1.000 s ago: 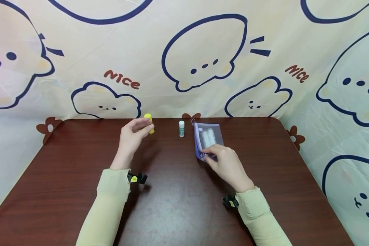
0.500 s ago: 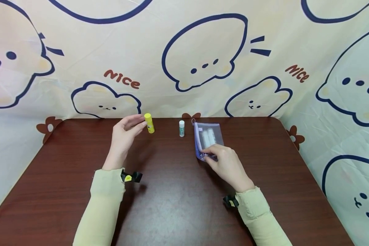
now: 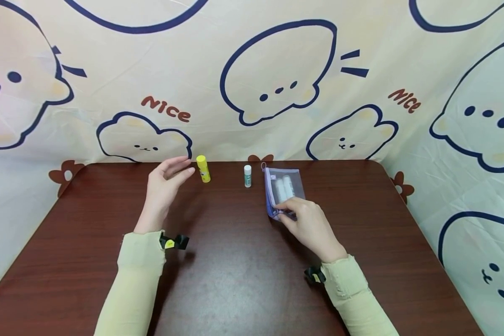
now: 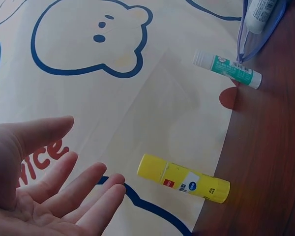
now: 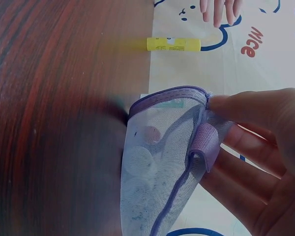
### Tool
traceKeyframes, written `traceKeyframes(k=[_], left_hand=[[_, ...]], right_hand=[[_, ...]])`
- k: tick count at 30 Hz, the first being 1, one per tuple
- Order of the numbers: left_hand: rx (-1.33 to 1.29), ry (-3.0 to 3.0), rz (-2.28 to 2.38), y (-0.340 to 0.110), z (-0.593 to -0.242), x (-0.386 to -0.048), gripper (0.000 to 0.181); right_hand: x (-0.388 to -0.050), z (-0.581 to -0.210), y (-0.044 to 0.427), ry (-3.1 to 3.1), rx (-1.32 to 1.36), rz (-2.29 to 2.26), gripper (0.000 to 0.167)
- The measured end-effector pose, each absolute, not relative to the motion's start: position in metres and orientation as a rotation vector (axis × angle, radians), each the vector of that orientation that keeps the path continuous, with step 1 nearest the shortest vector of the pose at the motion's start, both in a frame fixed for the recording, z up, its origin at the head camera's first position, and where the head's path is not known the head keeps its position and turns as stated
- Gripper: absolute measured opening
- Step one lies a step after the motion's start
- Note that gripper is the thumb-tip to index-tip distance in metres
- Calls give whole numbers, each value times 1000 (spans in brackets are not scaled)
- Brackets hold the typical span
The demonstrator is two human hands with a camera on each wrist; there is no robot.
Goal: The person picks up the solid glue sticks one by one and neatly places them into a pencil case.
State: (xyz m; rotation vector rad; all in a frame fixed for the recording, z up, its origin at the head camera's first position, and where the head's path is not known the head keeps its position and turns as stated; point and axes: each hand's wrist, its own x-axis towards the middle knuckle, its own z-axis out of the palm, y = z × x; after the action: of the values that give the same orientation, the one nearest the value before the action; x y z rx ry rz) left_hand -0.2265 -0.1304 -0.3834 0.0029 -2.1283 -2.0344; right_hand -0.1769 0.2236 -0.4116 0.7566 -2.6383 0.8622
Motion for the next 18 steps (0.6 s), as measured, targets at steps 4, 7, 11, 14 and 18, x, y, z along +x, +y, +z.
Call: traceKeyframes(k=[4, 7, 11, 14, 18], left_hand=[[13, -2142, -2030, -132, -384, -227, 43], [23, -2151, -2023, -133, -386, -228, 44], [42, -2164, -2016, -134, -388, -229, 44], [55, -2173, -2023, -134, -391, -231, 44], [70, -2177, -2036, -134, -394, -233, 44]], right_hand=[[-177, -410, 223, -2649, 756, 861, 22], [-177, -410, 223, -2654, 756, 858, 22], [-176, -410, 223, -2659, 751, 857, 22], [-175, -410, 223, -2659, 750, 857, 22], [-176, -411, 223, -2654, 753, 856, 22]])
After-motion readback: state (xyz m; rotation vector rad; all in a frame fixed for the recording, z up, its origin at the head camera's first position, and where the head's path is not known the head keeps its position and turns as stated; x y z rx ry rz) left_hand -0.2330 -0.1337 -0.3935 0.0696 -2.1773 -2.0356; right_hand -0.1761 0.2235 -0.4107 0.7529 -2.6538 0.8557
